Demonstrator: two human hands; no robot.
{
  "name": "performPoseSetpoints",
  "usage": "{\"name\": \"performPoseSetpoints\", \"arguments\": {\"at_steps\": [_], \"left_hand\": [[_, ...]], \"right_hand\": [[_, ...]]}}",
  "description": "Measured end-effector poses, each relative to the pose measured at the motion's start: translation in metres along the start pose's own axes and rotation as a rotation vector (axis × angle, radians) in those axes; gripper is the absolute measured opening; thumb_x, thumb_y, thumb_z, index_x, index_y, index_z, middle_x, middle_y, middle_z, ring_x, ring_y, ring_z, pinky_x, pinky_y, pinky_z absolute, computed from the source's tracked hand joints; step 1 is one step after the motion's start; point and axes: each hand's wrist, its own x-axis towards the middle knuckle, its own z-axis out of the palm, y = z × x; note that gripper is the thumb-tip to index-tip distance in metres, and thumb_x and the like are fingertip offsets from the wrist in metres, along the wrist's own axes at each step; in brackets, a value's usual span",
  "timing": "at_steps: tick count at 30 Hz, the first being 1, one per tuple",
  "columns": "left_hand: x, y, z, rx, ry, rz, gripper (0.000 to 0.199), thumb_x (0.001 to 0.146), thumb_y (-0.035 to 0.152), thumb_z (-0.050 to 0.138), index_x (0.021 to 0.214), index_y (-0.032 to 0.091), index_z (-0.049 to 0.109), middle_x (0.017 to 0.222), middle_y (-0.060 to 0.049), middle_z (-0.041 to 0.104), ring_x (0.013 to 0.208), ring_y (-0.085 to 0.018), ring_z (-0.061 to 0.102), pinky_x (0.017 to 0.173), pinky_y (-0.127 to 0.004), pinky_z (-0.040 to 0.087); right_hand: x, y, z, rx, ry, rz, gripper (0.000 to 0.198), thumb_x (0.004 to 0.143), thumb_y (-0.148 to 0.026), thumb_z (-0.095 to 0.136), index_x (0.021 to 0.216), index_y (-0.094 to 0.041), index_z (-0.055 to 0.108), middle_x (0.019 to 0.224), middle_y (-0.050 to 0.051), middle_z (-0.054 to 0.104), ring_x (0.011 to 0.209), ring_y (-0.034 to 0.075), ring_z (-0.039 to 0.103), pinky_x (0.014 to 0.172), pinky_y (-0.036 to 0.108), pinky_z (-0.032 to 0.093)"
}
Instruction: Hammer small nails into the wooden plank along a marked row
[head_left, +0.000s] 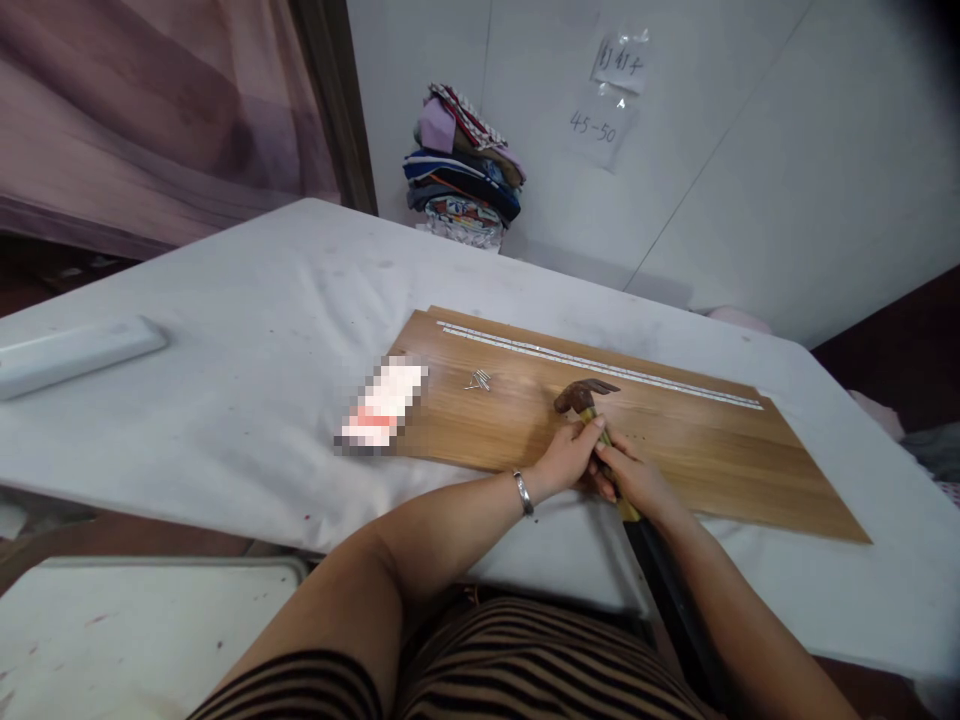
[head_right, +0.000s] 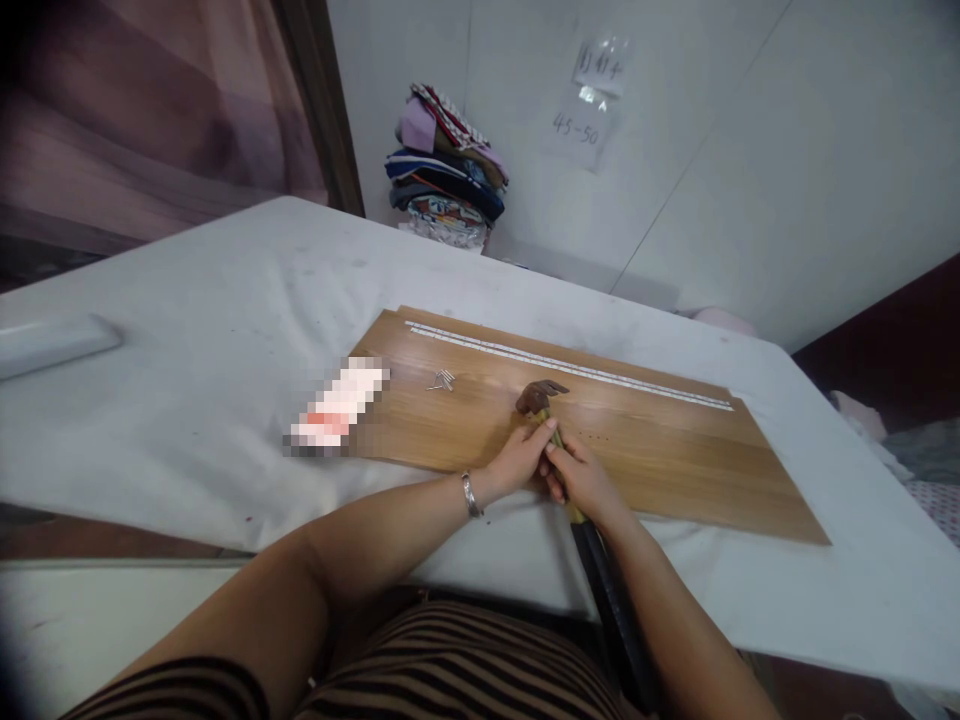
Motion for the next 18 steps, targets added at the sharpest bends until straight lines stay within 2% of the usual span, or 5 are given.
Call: {"name": "performPoseSetpoints", "arguments": {"at_steps": [9,15,18], "left_hand": [[-0.002,0.006,0.000,0.017,-0.006,-0.034,0.054,0.092,0.064,0.044,0.064,0.018,0.048,0.044,0.003,0.045,0.041,-0.010,0.046,0.044,-0.021,0.037],[0.001,-0.003,-0.001,0.025,0.006,0.024,0.055,0.090,0.067,0.044,0.064,0.019,0.048,0.044,0.004,0.045,0.040,-0.009,0.045,0.043,-0.021,0.036],[0.001,-0.003,-0.001,0.022,0.007,0.006,0.055,0.090,0.066,0.045,0.063,0.019,0.048,0.043,0.004,0.045,0.040,-0.009,0.045,0.043,-0.021,0.036]], "right_hand": [[0.002,-0.005,-0.001,-0.017,-0.006,0.023,0.032,0.079,-0.054,0.056,0.073,-0.023,0.049,0.043,-0.008,0.047,0.030,0.009,0.039,0.035,0.023,0.031],[-0.001,-0.004,0.001,-0.011,0.005,-0.010,0.032,0.079,-0.053,0.058,0.072,-0.023,0.049,0.044,-0.008,0.048,0.031,0.008,0.039,0.035,0.023,0.032],[0.000,-0.004,0.001,-0.013,0.010,-0.005,0.032,0.078,-0.053,0.058,0.073,-0.023,0.049,0.046,-0.008,0.050,0.031,0.008,0.039,0.035,0.023,0.031]]}}
